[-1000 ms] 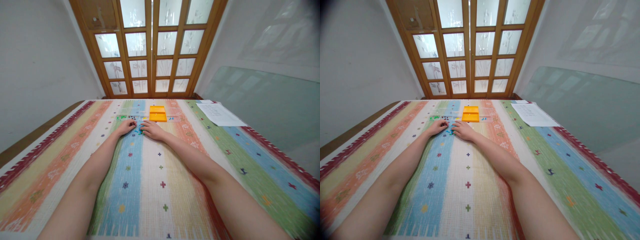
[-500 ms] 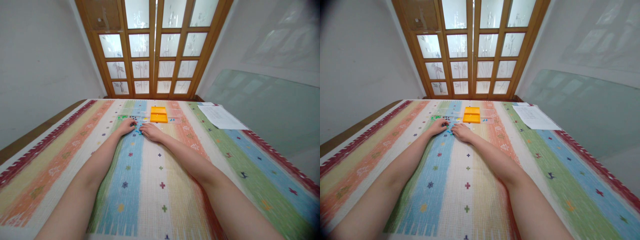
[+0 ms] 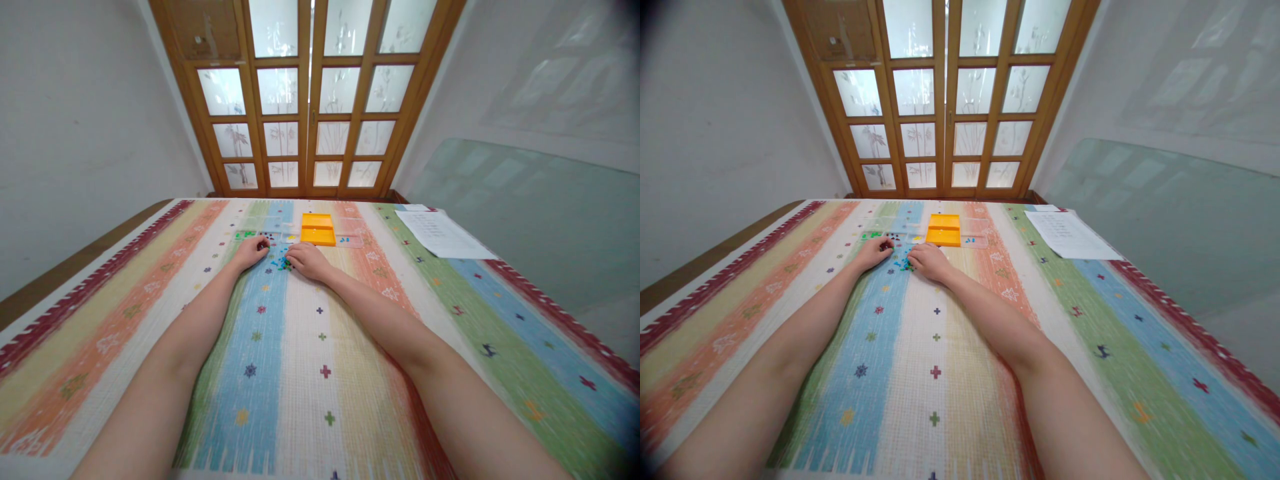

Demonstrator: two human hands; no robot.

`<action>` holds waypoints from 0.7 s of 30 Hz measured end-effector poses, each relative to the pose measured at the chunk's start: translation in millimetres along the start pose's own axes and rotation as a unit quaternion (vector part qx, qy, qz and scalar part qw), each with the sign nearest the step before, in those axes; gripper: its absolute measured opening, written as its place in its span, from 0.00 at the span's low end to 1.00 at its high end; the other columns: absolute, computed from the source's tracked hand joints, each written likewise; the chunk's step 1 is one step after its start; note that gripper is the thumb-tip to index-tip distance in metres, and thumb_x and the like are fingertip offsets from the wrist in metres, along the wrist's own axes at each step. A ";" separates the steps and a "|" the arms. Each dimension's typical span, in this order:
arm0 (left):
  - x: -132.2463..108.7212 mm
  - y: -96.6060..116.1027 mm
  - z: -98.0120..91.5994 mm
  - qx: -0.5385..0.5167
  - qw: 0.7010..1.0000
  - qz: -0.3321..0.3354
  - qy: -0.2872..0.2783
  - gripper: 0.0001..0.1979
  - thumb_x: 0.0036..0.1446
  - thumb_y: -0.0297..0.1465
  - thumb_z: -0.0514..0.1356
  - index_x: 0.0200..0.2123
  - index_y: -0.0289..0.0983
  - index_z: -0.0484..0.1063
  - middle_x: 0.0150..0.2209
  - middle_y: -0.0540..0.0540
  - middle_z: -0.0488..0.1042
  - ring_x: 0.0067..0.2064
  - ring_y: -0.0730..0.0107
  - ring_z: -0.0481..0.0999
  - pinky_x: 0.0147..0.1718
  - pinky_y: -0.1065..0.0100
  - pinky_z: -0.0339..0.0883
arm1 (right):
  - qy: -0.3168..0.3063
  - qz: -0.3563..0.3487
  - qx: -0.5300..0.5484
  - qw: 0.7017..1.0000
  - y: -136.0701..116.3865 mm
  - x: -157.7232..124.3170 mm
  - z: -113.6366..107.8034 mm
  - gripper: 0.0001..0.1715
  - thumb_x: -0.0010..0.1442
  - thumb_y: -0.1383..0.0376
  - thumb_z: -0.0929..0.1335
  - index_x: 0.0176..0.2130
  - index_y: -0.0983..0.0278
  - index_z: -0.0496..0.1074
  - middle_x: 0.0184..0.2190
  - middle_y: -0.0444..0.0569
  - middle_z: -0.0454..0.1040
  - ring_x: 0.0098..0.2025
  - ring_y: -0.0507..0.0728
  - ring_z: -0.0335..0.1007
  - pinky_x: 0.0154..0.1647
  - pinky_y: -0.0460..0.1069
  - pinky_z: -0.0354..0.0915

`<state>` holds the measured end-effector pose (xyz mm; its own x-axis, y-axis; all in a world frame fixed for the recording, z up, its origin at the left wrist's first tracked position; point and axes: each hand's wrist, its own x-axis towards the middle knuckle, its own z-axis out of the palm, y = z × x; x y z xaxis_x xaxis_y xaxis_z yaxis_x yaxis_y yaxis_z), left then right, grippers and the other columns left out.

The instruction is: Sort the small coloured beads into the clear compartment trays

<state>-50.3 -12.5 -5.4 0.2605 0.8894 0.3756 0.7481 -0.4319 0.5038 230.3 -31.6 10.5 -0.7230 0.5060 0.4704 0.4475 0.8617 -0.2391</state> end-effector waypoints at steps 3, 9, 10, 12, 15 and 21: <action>0.2 -0.2 -0.2 -0.020 0.999 -0.014 0.029 0.08 0.55 0.31 0.60 0.39 0.39 0.76 0.34 0.49 0.77 0.34 0.64 0.73 0.37 0.64 0.65 | 0.013 0.019 -0.002 1.000 1.0 -0.8 -1.6 0.17 0.76 0.59 0.64 0.41 0.62 0.79 0.40 0.51 0.79 0.44 0.59 0.72 0.50 0.52 0.61; 4.7 -7.4 -2.6 -0.070 0.986 -0.079 0.125 0.07 0.53 0.28 0.56 0.35 0.39 0.73 0.29 0.50 0.73 0.32 0.65 0.70 0.35 0.66 0.62 | 0.051 0.063 0.016 0.997 5.4 -2.9 -1.2 0.11 0.72 0.60 0.68 0.37 0.61 0.75 0.38 0.50 0.76 0.41 0.58 0.69 0.45 0.51 0.59; 5.6 -9.9 -3.2 -0.079 0.982 -0.094 0.145 0.06 0.53 0.28 0.56 0.34 0.39 0.73 0.29 0.50 0.73 0.32 0.65 0.70 0.35 0.66 0.62 | 0.054 0.066 0.021 0.996 7.1 -3.3 -0.3 0.10 0.71 0.61 0.68 0.37 0.61 0.74 0.38 0.50 0.76 0.41 0.58 0.69 0.45 0.50 0.59; 7.1 -15.3 -4.4 -0.102 0.970 -0.123 0.183 0.05 0.54 0.29 0.56 0.32 0.39 0.72 0.28 0.50 0.72 0.32 0.65 0.70 0.34 0.67 0.61 | 0.061 0.069 0.030 0.995 10.8 -3.9 2.0 0.09 0.71 0.62 0.68 0.37 0.61 0.74 0.38 0.50 0.76 0.41 0.58 0.68 0.44 0.50 0.59; 8.1 -22.4 -6.7 -0.141 0.947 -0.168 0.236 0.03 0.54 0.31 0.57 0.31 0.40 0.70 0.26 0.51 0.70 0.31 0.66 0.68 0.31 0.68 0.60 | 0.070 0.072 0.041 0.994 15.5 -4.5 5.5 0.07 0.70 0.62 0.69 0.38 0.61 0.73 0.38 0.49 0.75 0.41 0.58 0.68 0.44 0.50 0.60; 8.4 -27.9 -10.5 -0.222 0.906 -0.217 0.289 0.06 0.53 0.30 0.58 0.36 0.40 0.70 0.25 0.53 0.68 0.26 0.68 0.67 0.27 0.70 0.59 | 0.073 0.076 0.051 0.993 18.2 -5.0 6.6 0.04 0.69 0.64 0.69 0.39 0.61 0.73 0.39 0.49 0.75 0.43 0.58 0.69 0.46 0.50 0.61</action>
<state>-75.4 5.5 -8.1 -0.4578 0.8181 0.3481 0.3518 -0.1928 0.9160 238.6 -18.2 -1.8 -0.5639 0.6259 0.5387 0.4838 0.7791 -0.3987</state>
